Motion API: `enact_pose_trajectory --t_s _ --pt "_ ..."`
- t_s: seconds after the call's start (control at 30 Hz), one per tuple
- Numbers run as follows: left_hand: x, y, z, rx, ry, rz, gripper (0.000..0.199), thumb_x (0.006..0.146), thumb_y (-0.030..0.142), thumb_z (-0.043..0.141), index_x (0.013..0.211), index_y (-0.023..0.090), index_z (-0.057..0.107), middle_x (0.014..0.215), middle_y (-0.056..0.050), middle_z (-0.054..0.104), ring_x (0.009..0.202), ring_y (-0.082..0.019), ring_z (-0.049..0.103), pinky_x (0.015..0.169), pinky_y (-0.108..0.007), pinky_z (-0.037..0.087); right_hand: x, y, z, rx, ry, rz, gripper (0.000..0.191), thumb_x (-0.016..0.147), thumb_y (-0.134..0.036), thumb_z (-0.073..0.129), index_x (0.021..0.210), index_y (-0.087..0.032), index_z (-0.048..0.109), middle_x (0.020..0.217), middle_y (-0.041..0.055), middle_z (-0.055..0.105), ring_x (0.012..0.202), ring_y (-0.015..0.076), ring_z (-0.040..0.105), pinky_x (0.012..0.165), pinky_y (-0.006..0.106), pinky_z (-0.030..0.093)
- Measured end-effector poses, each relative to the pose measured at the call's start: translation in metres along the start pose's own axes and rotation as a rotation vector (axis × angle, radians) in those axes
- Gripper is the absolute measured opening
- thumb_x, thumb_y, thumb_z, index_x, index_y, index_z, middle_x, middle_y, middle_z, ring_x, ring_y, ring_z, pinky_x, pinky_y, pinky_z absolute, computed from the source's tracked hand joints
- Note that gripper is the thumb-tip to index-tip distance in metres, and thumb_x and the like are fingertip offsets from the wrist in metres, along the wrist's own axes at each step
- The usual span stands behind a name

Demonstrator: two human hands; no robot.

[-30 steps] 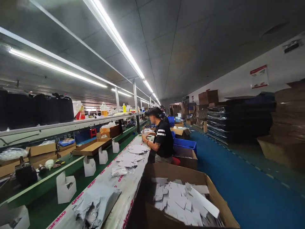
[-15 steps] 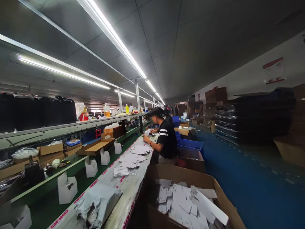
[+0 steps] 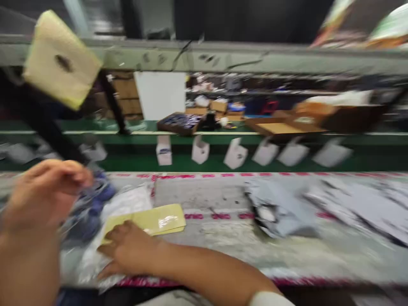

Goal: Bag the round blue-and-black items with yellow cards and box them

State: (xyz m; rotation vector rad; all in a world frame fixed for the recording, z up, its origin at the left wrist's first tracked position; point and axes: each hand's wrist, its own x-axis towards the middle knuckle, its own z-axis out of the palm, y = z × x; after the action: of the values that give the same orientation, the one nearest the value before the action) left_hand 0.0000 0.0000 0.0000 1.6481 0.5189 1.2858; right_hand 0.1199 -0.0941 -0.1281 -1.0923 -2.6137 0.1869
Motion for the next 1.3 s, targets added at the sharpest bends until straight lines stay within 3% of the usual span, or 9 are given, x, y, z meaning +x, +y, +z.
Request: enact_pose_trajectory --t_s 0.07,0.13,0.23,0.37,0.63,0.8,0.93,1.13,1.3 --pt "-0.031 -0.008 -0.026 0.136 -0.044 -0.111 0.026 0.085 0.040 0.073 0.076 0.017 0.067 0.071 0.001 0.069 0.069 -0.013 0.063 0.068 -0.026 0.052 -0.003 0.009 0.000 0.191 0.069 0.080 0.051 0.095 -0.050 0.062 0.131 -0.014 0.061 0.121 0.0128 0.070 0.116 0.0244 0.062 0.107 0.040 0.044" --pt "-0.059 -0.021 -0.036 0.316 -0.180 -0.283 0.020 0.089 0.036 0.067 0.086 0.017 0.072 0.083 -0.003 0.073 0.081 -0.016 0.068 0.075 -0.027 0.054 -0.018 0.028 -0.014 0.270 0.044 0.272 0.035 0.097 -0.035 0.062 0.125 -0.014 0.064 0.122 0.0118 0.070 0.116 0.0231 0.061 0.104 0.036 0.045" --pt "-0.089 -0.048 -0.038 0.599 -0.360 -0.391 0.025 0.094 0.026 0.056 0.114 0.021 0.070 0.118 -0.007 0.072 0.113 -0.021 0.065 0.102 -0.035 0.052 -0.045 0.057 -0.037 0.165 -0.091 0.600 0.044 0.088 -0.032 0.073 0.127 -0.014 0.064 0.125 0.0151 0.066 0.119 0.0308 0.057 0.100 0.043 0.045" --pt "-0.101 -0.073 -0.035 0.838 -0.552 -0.388 0.057 0.087 0.003 0.043 0.139 0.022 0.054 0.147 -0.009 0.054 0.138 -0.021 0.049 0.120 -0.040 0.038 -0.059 0.070 -0.039 0.100 -0.242 0.695 0.058 0.079 -0.037 0.082 0.130 -0.016 0.062 0.125 0.0157 0.062 0.121 0.0355 0.052 0.098 0.047 0.042" --pt "-0.057 -0.075 -0.019 1.118 -0.757 -0.326 0.051 0.094 0.005 0.034 0.138 0.022 0.053 0.129 -0.010 0.065 0.120 -0.025 0.061 0.103 -0.040 0.049 -0.058 0.065 -0.035 0.233 -0.232 0.619 0.039 0.081 -0.020 0.077 0.117 -0.016 0.060 0.121 0.0108 0.059 0.113 0.0294 0.051 0.095 0.042 0.040" --pt "-0.012 -0.090 -0.002 1.222 -1.061 -0.311 0.055 0.082 0.006 0.059 0.134 0.023 0.054 0.124 -0.010 0.061 0.118 -0.028 0.058 0.097 -0.035 0.047 -0.047 0.066 -0.040 0.260 -0.290 0.631 0.048 0.080 -0.028 0.079 0.121 -0.015 0.059 0.121 0.0123 0.059 0.117 0.0328 0.051 0.096 0.046 0.041" --pt "0.015 -0.091 0.006 1.256 -1.223 -0.428 0.086 0.068 0.014 0.082 0.144 0.020 0.042 0.139 -0.016 0.052 0.132 -0.032 0.050 0.099 -0.033 0.045 -0.031 0.063 -0.045 0.237 -0.372 0.716 0.057 0.076 -0.033 0.083 0.123 -0.012 0.060 0.125 0.0155 0.059 0.122 0.0354 0.050 0.097 0.046 0.042" --pt "0.027 -0.093 0.005 1.228 -1.282 -0.663 0.097 0.064 0.022 0.087 0.147 0.019 0.036 0.129 -0.015 0.063 0.114 -0.032 0.062 0.087 -0.032 0.047 -0.023 0.050 -0.055 0.247 -0.367 0.724 0.046 0.075 -0.026 0.082 0.113 -0.013 0.060 0.122 0.0153 0.060 0.119 0.0322 0.054 0.089 0.035 0.043" --pt "0.033 -0.098 -0.003 1.193 -1.258 -0.608 0.064 0.068 0.026 0.083 0.126 0.017 0.056 0.111 -0.008 0.070 0.095 -0.026 0.065 0.073 -0.027 0.043 -0.037 0.051 -0.058 0.361 -0.420 0.793 0.044 0.077 -0.025 0.075 0.116 -0.019 0.053 0.100 0.0087 0.068 0.091 0.0278 0.066 0.064 0.030 0.033"
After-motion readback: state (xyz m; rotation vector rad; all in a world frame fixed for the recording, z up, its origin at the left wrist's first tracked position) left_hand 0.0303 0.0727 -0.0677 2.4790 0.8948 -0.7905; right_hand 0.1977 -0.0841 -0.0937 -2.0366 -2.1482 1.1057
